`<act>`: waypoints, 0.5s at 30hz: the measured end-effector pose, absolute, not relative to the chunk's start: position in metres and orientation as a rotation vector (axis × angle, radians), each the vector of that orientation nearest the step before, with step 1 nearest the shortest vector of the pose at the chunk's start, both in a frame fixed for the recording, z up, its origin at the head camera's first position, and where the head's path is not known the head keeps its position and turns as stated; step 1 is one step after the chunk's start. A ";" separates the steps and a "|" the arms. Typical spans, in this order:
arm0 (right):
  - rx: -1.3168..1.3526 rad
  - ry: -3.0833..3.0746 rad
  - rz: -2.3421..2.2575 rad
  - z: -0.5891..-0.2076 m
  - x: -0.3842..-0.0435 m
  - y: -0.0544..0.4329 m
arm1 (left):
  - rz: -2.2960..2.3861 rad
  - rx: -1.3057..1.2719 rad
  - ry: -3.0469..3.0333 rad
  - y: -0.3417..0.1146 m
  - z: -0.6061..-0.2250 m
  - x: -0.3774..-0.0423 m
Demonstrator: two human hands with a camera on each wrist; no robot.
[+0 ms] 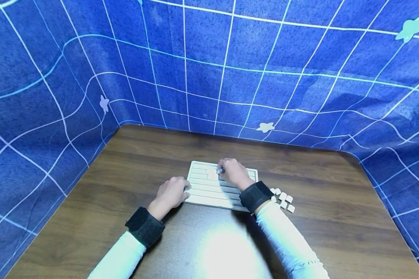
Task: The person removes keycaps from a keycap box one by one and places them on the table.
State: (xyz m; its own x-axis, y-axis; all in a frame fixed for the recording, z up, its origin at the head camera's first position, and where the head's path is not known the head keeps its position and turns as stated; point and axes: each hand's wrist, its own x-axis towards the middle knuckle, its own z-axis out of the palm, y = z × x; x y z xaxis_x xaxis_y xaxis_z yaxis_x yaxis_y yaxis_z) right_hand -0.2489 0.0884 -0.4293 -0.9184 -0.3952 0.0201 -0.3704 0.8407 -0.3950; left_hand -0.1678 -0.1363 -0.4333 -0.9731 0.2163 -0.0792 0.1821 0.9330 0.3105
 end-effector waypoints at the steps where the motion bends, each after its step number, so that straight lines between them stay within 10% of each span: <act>1: -0.613 2.953 -0.615 -0.430 -0.249 0.088 | 0.462 0.306 2.978 -0.136 -0.433 -0.168; 15: -0.588 2.961 -0.608 -0.432 -0.250 0.086 | 0.464 0.318 2.986 -0.137 -0.434 -0.167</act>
